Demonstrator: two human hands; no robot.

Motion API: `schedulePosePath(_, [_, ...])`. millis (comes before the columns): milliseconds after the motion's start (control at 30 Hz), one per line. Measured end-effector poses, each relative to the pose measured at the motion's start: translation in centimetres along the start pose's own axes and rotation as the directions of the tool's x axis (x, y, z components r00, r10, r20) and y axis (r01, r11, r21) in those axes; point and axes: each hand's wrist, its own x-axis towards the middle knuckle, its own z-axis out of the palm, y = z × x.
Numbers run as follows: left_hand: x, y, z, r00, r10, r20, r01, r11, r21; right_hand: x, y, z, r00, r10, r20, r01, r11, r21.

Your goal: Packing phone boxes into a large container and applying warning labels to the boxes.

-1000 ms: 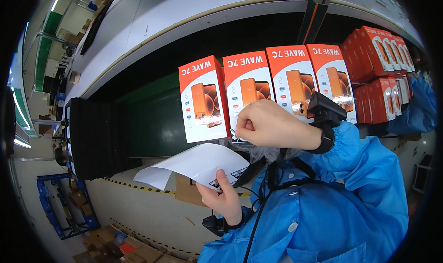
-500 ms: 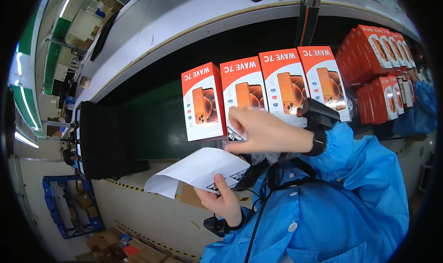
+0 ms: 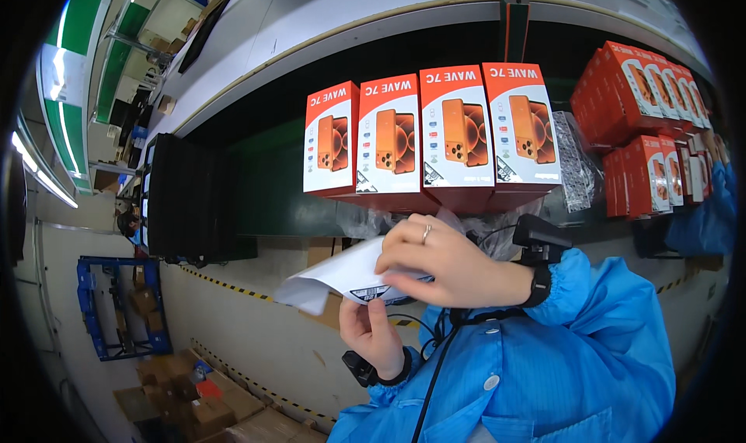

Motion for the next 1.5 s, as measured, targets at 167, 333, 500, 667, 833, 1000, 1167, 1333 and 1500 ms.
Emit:
schedulePosePath(167, [-0.1,0.5,-0.9,1.0,-0.023,-0.002,0.023,0.999,0.039,0.1,-1.3,0.7,0.997,-0.065,0.036,0.068,0.993,-0.096])
schedulePosePath(333, [2.0,0.2,-2.3,0.998,-0.052,-0.028,0.053,0.998,0.044,2.0,-0.6,2.2,0.994,-0.091,0.061,0.093,0.995,-0.031])
schedulePosePath(500, [5.2,-0.8,-5.7,0.998,-0.058,-0.014,0.06,0.968,0.244,5.7,0.4,4.2,0.984,-0.028,0.174,0.028,1.0,0.001])
schedulePosePath(667, [9.1,-0.8,-7.2,0.992,0.081,0.096,-0.12,0.843,0.524,9.6,2.0,5.8,0.943,0.141,0.3,-0.146,0.989,-0.008])
schedulePosePath(833, [11.7,-1.2,-8.0,0.975,0.138,0.172,-0.216,0.755,0.618,12.3,2.9,7.4,0.932,0.182,0.313,-0.184,0.983,-0.025])
schedulePosePath(1000, [14.2,-3.3,-9.3,0.998,-0.037,0.059,-0.017,0.693,0.721,15.2,3.0,7.1,0.8,0.327,0.503,-0.327,0.941,-0.091])
schedulePosePath(1167, [15.9,-4.5,-10.5,1.0,0.028,-0.009,-0.016,0.778,0.628,18.1,6.1,4.7,0.788,0.519,0.329,-0.479,0.854,-0.201])
schedulePosePath(1333, [16.6,-5.3,-10.8,0.999,0.051,-0.019,-0.029,0.792,0.61,19.1,7.8,4.4,0.621,0.695,0.362,-0.673,0.71,-0.208])
schedulePosePath(1500, [17.0,-5.4,-11.0,0.999,0.043,0.026,-0.049,0.75,0.659,18.7,8.4,4.7,0.722,0.603,0.34,-0.549,0.798,-0.25])
